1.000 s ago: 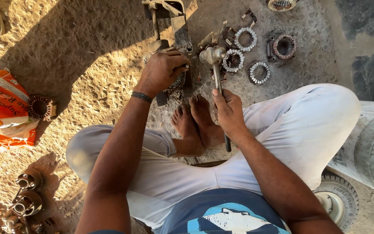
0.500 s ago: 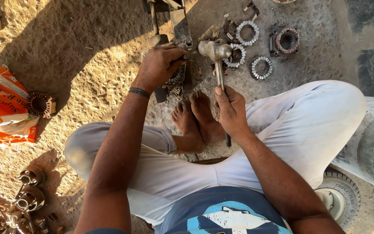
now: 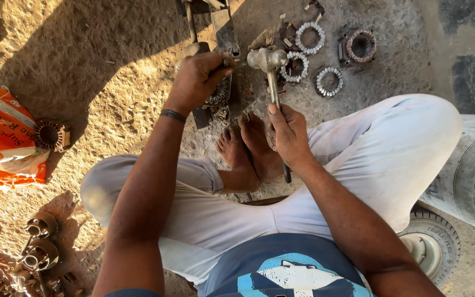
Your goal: The person sits on the ground and uses a ball-peen hammer to strike and break open electric motor armatures, knocking out copper windings and separating metal parts. They handle each motor housing one at a time, repositioning pieces on the ground as they break them apart.
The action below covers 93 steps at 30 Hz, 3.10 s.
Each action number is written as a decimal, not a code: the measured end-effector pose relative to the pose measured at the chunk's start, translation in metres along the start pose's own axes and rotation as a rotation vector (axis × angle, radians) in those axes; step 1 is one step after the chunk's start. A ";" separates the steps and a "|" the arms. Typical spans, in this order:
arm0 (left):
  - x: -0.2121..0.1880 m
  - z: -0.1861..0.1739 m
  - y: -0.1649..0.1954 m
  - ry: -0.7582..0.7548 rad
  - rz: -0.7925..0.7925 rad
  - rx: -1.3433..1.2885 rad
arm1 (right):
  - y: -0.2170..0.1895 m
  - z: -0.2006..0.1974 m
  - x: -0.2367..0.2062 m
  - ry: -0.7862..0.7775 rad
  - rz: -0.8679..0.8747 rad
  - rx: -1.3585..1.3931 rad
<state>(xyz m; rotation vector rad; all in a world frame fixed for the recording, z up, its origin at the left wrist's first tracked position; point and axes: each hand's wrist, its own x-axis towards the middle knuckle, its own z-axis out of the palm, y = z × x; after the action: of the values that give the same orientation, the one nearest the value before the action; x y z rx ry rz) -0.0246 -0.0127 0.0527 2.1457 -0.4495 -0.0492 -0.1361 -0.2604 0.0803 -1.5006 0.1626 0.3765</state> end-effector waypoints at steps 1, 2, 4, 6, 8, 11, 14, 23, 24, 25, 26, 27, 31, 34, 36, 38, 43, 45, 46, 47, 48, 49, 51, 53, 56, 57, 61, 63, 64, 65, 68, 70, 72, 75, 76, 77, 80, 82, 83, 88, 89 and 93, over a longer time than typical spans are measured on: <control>0.000 0.000 -0.002 -0.003 0.026 0.053 | -0.001 0.001 0.000 -0.003 -0.009 0.006; -0.001 0.000 -0.004 -0.007 0.052 0.106 | -0.001 0.001 0.000 -0.008 -0.008 0.019; -0.001 0.002 -0.008 -0.025 0.073 0.168 | -0.002 0.003 -0.001 -0.016 0.005 0.043; -0.002 0.005 -0.013 -0.055 0.054 0.190 | -0.003 0.003 -0.003 -0.045 -0.044 0.064; -0.002 0.009 -0.017 -0.040 0.083 0.166 | -0.003 0.004 -0.003 -0.056 -0.131 -0.002; -0.002 0.012 -0.018 -0.050 0.085 0.179 | -0.002 0.006 0.002 -0.062 -0.231 -0.212; -0.002 0.009 -0.013 -0.031 0.141 0.228 | 0.000 0.007 0.007 -0.086 -0.128 -0.291; -0.001 -0.002 0.004 -0.059 0.000 0.099 | 0.003 -0.003 0.000 -0.001 -0.009 0.039; -0.001 -0.003 0.002 -0.095 -0.021 0.137 | 0.003 -0.003 0.000 0.005 -0.010 0.023; 0.000 -0.002 -0.001 -0.092 0.019 0.151 | 0.003 -0.002 0.000 0.009 -0.013 0.005; -0.001 0.000 -0.004 -0.086 0.061 0.166 | 0.003 -0.002 0.000 -0.002 -0.050 0.014; 0.000 0.002 -0.007 -0.081 0.102 0.181 | 0.003 -0.002 -0.001 -0.012 -0.087 0.022; -0.004 0.013 -0.015 -0.068 0.126 0.212 | 0.005 -0.002 -0.006 -0.034 -0.187 -0.025; -0.004 0.015 -0.015 -0.072 0.128 0.260 | 0.008 0.002 -0.005 -0.005 -0.271 -0.147; -0.003 0.014 -0.014 -0.140 0.057 0.257 | 0.009 0.005 -0.002 -0.051 -0.137 -0.266; -0.003 0.013 -0.011 -0.158 0.028 0.304 | 0.009 0.006 -0.001 -0.065 -0.062 -0.277; -0.007 0.013 -0.010 -0.083 0.085 0.244 | 0.006 0.001 -0.007 -0.024 -0.006 0.008; -0.008 0.014 -0.010 -0.097 0.087 0.231 | 0.004 -0.001 -0.007 -0.012 -0.028 0.004; -0.007 0.014 -0.010 -0.095 0.109 0.238 | 0.003 -0.001 -0.007 -0.006 -0.038 0.004; -0.007 0.014 -0.010 -0.096 0.129 0.246 | 0.003 0.000 -0.006 0.001 -0.001 0.025; -0.007 0.014 -0.009 -0.094 0.152 0.253 | 0.003 0.001 -0.005 0.008 0.033 0.045; -0.005 0.014 -0.008 -0.058 0.142 0.246 | 0.003 0.001 -0.005 0.013 0.066 0.062; -0.004 0.014 -0.005 0.018 0.116 0.232 | 0.003 0.002 -0.004 0.004 0.063 0.069; -0.006 0.012 -0.002 -0.007 0.171 0.138 | 0.003 0.002 -0.004 0.003 0.056 0.064; -0.001 0.008 -0.005 -0.068 0.108 0.135 | 0.003 0.001 -0.004 0.027 0.058 0.059; 0.000 0.006 -0.006 -0.086 0.057 0.157 | 0.003 0.001 -0.004 0.036 0.065 0.062; 0.000 0.002 -0.009 -0.064 0.175 0.090 | 0.003 0.001 -0.004 0.040 0.043 0.033; -0.001 0.002 -0.007 -0.058 0.168 0.099 | 0.002 0.000 -0.004 0.039 0.042 0.046; -0.003 0.001 -0.006 -0.068 0.144 0.094 | 0.002 0.000 -0.005 0.034 0.040 0.053; -0.004 0.000 -0.005 -0.079 0.124 0.089 | 0.002 0.000 -0.005 0.029 0.033 0.040; -0.004 0.001 -0.002 -0.140 0.090 0.101 | 0.002 -0.001 -0.006 0.021 0.014 0.003; -0.005 0.002 -0.002 -0.157 0.073 0.132 | 0.004 -0.002 -0.007 0.008 -0.004 -0.016; -0.005 0.006 -0.003 -0.151 0.062 0.170 | 0.006 -0.002 -0.009 0.003 -0.087 -0.055; -0.005 0.008 -0.005 -0.148 0.136 0.221 | 0.012 0.001 -0.011 -0.027 -0.182 -0.128; -0.005 0.008 -0.005 -0.173 0.112 0.244 | 0.014 0.002 -0.011 -0.039 -0.209 -0.153; -0.005 0.008 -0.005 -0.201 0.089 0.266 | 0.015 0.004 -0.010 -0.047 -0.162 -0.170; -0.006 0.007 -0.002 -0.175 0.072 0.232 | 0.014 0.005 -0.007 -0.040 -0.036 -0.162; -0.006 0.005 -0.001 -0.125 0.039 0.146 | 0.012 0.003 -0.007 -0.007 0.021 -0.079; -0.006 0.003 -0.001 -0.104 0.001 0.084 | 0.010 0.002 -0.008 0.003 0.037 -0.036; -0.004 -0.005 -0.003 -0.097 0.147 -0.038 | 0.003 0.000 -0.011 0.020 0.101 0.040; -0.004 -0.005 -0.002 -0.125 0.136 -0.035 | 0.002 0.000 -0.011 0.010 0.071 0.004; -0.005 0.000 0.003 -0.258 -0.034 0.202 | 0.004 0.000 -0.012 -0.035 -0.020 -0.013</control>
<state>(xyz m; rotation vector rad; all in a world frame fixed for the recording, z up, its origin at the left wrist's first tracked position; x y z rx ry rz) -0.0304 -0.0120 0.0545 2.3565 -0.5878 -0.3153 -0.1484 -0.2617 0.0808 -1.5062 0.1172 0.3885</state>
